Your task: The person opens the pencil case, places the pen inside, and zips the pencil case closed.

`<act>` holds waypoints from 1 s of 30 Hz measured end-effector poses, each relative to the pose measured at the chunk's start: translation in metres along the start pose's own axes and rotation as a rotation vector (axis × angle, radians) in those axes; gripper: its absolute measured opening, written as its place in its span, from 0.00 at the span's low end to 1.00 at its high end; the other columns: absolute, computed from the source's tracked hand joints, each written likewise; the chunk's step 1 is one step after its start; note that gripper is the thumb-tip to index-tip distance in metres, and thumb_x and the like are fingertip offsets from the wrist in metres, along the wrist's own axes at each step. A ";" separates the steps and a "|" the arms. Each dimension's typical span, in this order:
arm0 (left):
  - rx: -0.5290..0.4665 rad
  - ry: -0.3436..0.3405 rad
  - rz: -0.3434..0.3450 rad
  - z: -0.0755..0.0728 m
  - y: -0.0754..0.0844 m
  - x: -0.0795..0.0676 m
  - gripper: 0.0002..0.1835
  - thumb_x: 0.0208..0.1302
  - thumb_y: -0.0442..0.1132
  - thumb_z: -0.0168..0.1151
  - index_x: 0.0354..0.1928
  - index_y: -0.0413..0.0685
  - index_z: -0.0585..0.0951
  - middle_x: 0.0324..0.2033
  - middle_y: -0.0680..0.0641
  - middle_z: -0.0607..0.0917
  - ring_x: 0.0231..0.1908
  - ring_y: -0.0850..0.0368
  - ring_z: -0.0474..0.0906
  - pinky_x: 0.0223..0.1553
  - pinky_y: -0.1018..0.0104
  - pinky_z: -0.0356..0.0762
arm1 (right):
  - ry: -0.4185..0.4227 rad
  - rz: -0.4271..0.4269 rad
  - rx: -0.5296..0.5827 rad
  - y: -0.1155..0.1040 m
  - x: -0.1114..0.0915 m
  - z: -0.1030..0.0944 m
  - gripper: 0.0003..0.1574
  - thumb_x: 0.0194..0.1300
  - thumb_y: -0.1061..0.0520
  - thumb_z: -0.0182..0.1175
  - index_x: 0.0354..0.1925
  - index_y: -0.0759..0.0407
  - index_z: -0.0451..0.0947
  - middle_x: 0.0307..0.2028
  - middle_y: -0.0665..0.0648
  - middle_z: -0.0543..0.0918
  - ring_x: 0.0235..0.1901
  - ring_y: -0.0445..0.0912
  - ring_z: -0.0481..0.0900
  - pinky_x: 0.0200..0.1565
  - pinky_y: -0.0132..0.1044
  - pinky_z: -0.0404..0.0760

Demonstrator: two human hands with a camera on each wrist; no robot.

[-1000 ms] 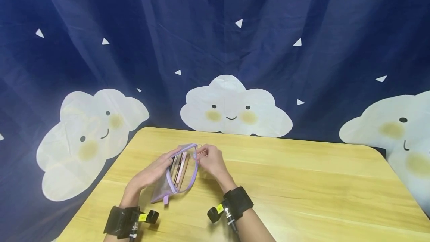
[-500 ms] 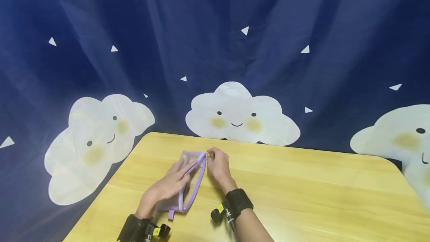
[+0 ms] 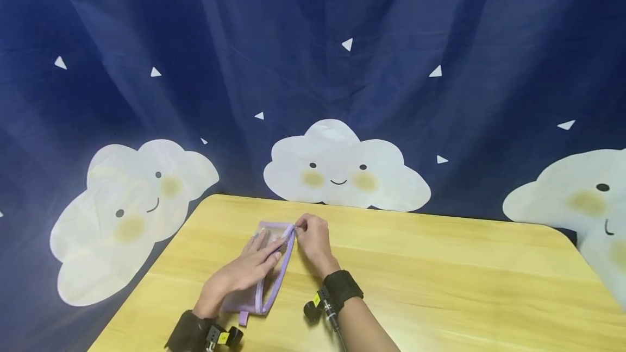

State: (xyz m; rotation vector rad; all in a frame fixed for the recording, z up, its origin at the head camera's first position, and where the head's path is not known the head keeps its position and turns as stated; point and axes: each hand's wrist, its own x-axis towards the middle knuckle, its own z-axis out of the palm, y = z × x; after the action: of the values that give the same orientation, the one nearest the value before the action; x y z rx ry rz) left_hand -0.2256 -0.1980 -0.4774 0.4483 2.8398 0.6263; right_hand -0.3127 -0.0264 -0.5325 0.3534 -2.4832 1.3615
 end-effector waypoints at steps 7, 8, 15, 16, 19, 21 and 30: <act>-0.027 0.038 0.176 -0.029 -0.010 0.055 0.25 0.80 0.46 0.39 0.70 0.45 0.70 0.69 0.32 0.66 0.67 0.32 0.58 0.61 0.26 0.57 | 0.021 -0.031 -0.060 0.000 0.004 -0.001 0.06 0.56 0.70 0.67 0.28 0.61 0.83 0.25 0.53 0.84 0.26 0.43 0.78 0.29 0.37 0.82; -0.038 0.046 0.224 -0.030 -0.013 0.063 0.22 0.79 0.41 0.41 0.67 0.41 0.73 0.64 0.33 0.72 0.64 0.34 0.64 0.62 0.31 0.62 | 0.020 -0.039 -0.065 0.000 0.004 -0.001 0.06 0.56 0.70 0.67 0.28 0.62 0.83 0.25 0.53 0.84 0.26 0.43 0.78 0.29 0.37 0.82; -0.120 0.018 0.359 -0.023 -0.038 0.101 0.13 0.73 0.31 0.51 0.48 0.38 0.85 0.43 0.43 0.87 0.47 0.49 0.80 0.53 0.50 0.78 | 0.009 -0.067 -0.074 -0.003 0.001 0.004 0.07 0.55 0.70 0.67 0.27 0.61 0.83 0.25 0.53 0.84 0.26 0.43 0.79 0.29 0.36 0.83; -0.128 0.023 0.360 -0.021 -0.040 0.103 0.13 0.72 0.31 0.52 0.47 0.39 0.86 0.42 0.44 0.88 0.47 0.49 0.81 0.52 0.50 0.78 | 0.012 -0.068 -0.077 -0.003 0.000 0.005 0.07 0.55 0.71 0.67 0.27 0.60 0.83 0.24 0.53 0.84 0.26 0.43 0.79 0.29 0.36 0.83; -0.158 0.039 0.373 -0.018 -0.045 0.110 0.10 0.69 0.30 0.56 0.42 0.38 0.87 0.39 0.43 0.88 0.43 0.49 0.81 0.48 0.50 0.79 | 0.025 -0.065 -0.082 -0.004 -0.001 0.006 0.08 0.54 0.71 0.67 0.26 0.60 0.83 0.24 0.52 0.83 0.25 0.42 0.79 0.28 0.36 0.83; -0.174 0.045 0.371 -0.016 -0.047 0.112 0.08 0.67 0.30 0.58 0.39 0.38 0.87 0.35 0.44 0.88 0.39 0.51 0.80 0.43 0.54 0.80 | 0.025 -0.056 -0.083 -0.004 -0.002 0.006 0.08 0.54 0.71 0.67 0.25 0.59 0.83 0.23 0.51 0.83 0.25 0.42 0.78 0.28 0.35 0.82; -0.253 0.037 0.343 -0.014 -0.049 0.116 0.09 0.67 0.31 0.58 0.30 0.39 0.85 0.26 0.46 0.83 0.31 0.58 0.72 0.35 0.63 0.72 | -0.005 -0.097 -0.092 -0.008 -0.004 0.002 0.06 0.55 0.70 0.66 0.26 0.62 0.83 0.22 0.51 0.83 0.23 0.41 0.78 0.25 0.33 0.82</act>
State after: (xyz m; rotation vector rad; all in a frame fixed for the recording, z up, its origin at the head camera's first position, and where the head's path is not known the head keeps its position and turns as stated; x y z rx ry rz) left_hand -0.3494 -0.2072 -0.5012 0.8916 2.6834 1.0499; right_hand -0.3060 -0.0318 -0.5283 0.4510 -2.4873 1.2058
